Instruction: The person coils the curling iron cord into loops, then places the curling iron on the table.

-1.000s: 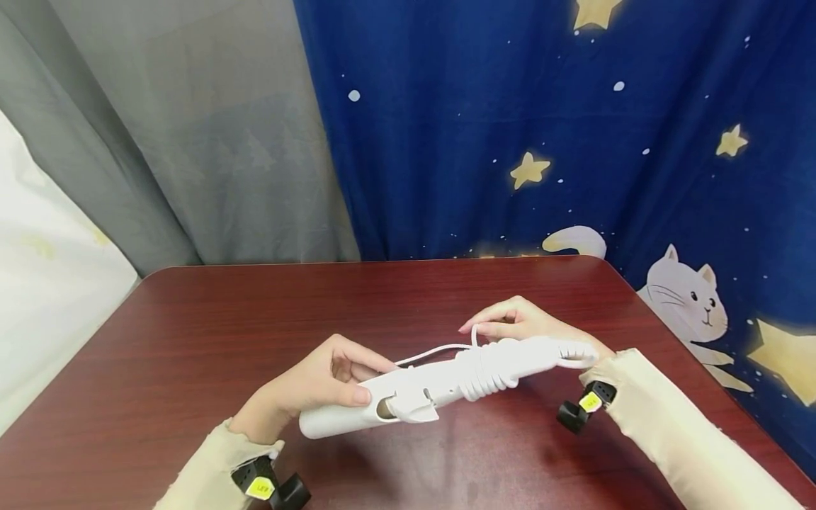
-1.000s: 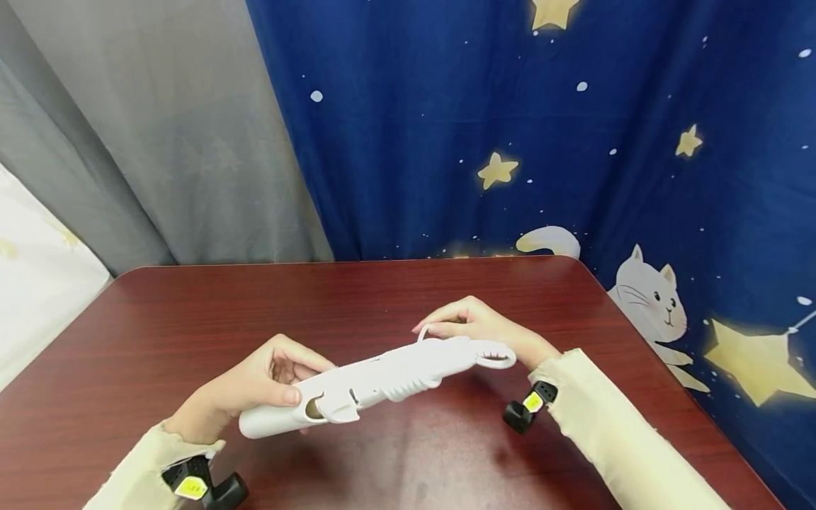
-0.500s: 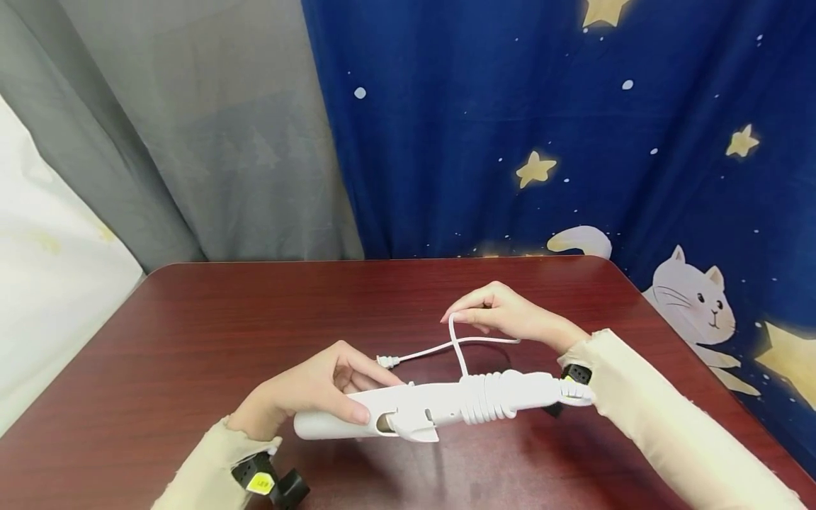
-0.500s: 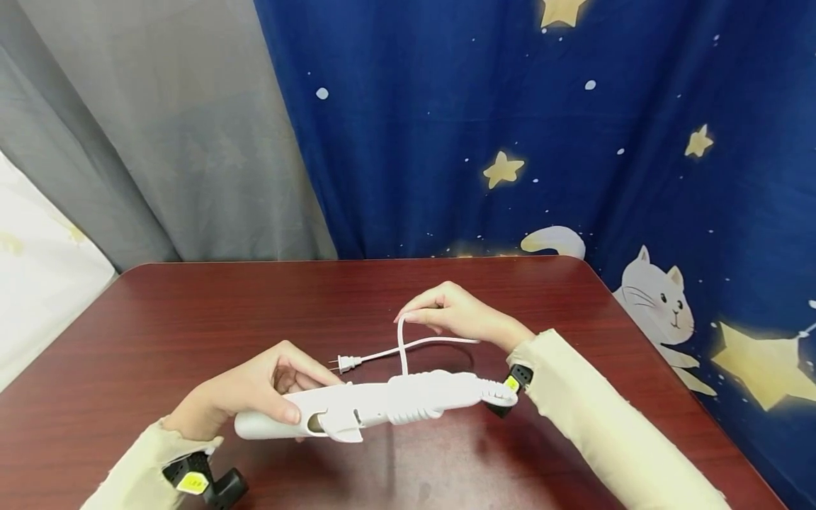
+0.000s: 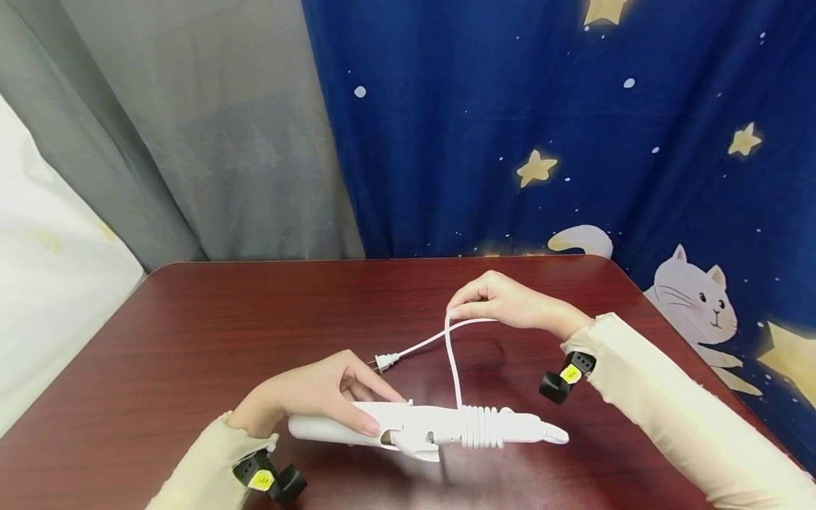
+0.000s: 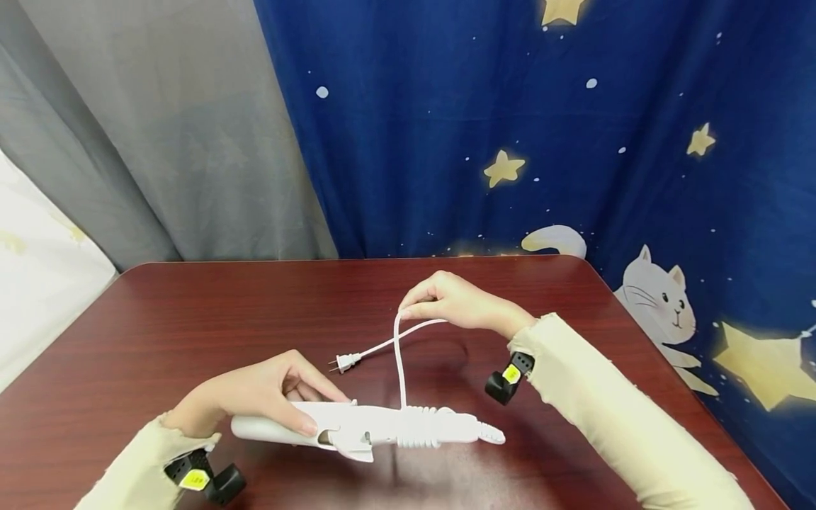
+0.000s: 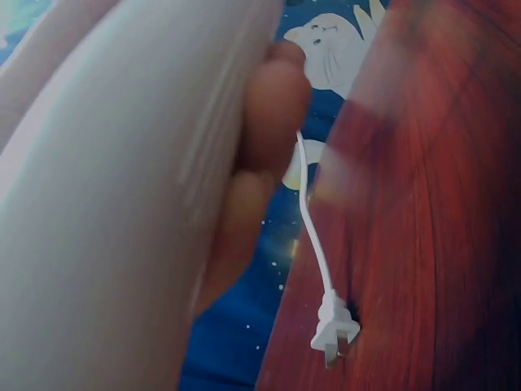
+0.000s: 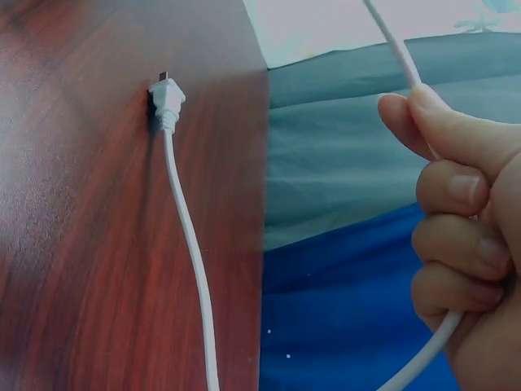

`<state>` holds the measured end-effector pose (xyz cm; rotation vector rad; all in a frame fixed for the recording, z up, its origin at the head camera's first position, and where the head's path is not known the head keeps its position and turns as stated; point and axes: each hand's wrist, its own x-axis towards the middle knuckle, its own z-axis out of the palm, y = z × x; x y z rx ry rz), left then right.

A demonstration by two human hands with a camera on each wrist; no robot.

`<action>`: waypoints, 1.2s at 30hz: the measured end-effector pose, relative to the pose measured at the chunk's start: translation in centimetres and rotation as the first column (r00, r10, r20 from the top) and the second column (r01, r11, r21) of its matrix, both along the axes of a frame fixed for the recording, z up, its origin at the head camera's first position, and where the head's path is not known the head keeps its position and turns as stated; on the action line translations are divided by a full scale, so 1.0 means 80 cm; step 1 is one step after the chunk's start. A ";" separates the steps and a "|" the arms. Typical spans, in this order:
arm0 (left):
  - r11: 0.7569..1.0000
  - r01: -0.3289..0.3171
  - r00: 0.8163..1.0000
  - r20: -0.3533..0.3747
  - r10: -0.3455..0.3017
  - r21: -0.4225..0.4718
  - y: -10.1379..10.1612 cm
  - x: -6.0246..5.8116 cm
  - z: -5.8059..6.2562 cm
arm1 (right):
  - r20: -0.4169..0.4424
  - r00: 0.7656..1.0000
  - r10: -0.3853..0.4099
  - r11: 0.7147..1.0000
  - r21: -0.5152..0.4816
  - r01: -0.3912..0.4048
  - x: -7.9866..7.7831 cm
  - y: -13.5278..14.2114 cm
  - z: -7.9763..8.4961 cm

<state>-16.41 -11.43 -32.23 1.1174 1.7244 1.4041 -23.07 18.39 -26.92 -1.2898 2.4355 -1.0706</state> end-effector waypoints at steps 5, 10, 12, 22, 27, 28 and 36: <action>0.993 -0.073 0.994 -0.093 0.064 -0.094 0.000 -0.001 -0.001 | -0.020 1.000 -0.011 1.000 -0.002 0.011 0.005 0.005 0.004; 0.980 -0.137 0.979 -0.169 0.112 -0.142 -0.004 -0.007 -0.002 | -0.036 0.998 -0.052 0.998 -0.033 0.050 0.015 0.011 0.006; 0.972 -0.178 0.966 -0.215 0.143 -0.152 -0.006 -0.009 -0.004 | -0.040 0.997 -0.064 0.997 -0.042 0.063 0.019 0.013 0.008; 0.922 -0.374 0.888 -0.324 0.327 -0.096 -0.016 -0.019 -0.012 | -0.037 0.997 -0.070 0.996 -0.062 0.068 0.032 0.027 0.025; 0.907 -0.417 0.876 -0.292 0.383 -0.061 -0.022 -0.024 -0.018 | -0.024 0.999 -0.029 0.998 -0.059 0.027 0.034 0.037 0.024; 0.904 -0.425 0.875 -0.279 0.395 -0.055 -0.023 -0.024 -0.019 | -0.006 1.000 -0.016 0.998 -0.065 0.016 0.034 0.039 0.024; 0.858 -0.514 0.831 -0.253 0.496 -0.007 -0.021 -0.026 -0.019 | 0.054 0.997 0.060 0.991 -0.119 -0.053 0.045 0.040 0.019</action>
